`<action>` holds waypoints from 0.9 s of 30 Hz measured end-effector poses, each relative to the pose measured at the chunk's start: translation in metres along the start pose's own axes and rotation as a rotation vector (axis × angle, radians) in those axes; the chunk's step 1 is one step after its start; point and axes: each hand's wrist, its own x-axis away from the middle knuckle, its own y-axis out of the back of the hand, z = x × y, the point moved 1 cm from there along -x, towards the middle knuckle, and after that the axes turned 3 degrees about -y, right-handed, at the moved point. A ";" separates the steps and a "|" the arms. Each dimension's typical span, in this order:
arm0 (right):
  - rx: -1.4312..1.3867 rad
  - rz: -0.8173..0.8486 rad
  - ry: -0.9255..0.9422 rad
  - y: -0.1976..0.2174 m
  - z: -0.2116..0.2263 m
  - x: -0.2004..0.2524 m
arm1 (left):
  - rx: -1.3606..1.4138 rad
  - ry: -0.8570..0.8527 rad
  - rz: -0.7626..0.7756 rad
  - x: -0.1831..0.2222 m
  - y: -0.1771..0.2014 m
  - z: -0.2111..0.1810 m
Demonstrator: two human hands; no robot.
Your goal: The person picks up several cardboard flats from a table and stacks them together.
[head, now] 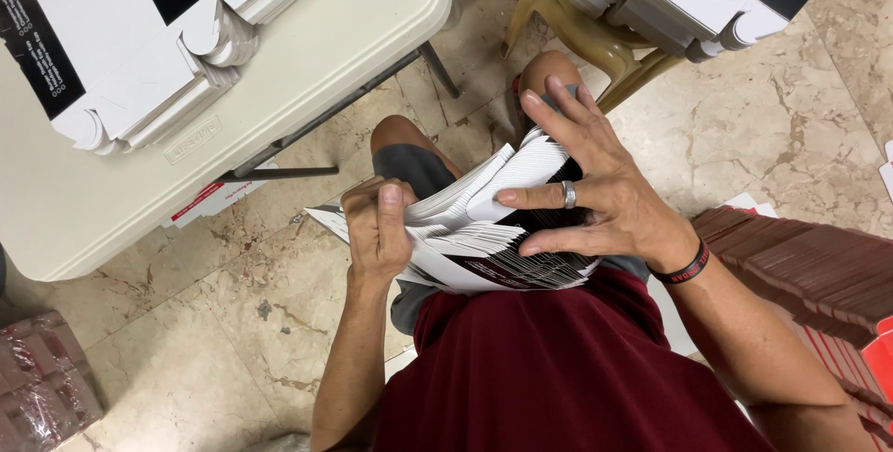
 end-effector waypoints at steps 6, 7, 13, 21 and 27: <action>-0.018 0.009 -0.017 0.001 0.000 0.000 | 0.013 0.004 0.010 -0.001 0.000 -0.001; -0.019 0.010 -0.017 0.000 -0.001 0.000 | 0.013 0.005 0.010 0.000 0.000 0.000; 0.273 -0.161 0.168 -0.020 -0.010 0.011 | 0.004 0.000 0.015 0.000 0.000 0.003; 0.142 -0.094 0.093 -0.012 -0.001 0.000 | -0.025 -0.039 0.027 -0.004 -0.002 0.000; 0.072 -0.059 0.064 -0.010 -0.005 -0.001 | -0.002 -0.026 0.026 -0.006 -0.002 -0.002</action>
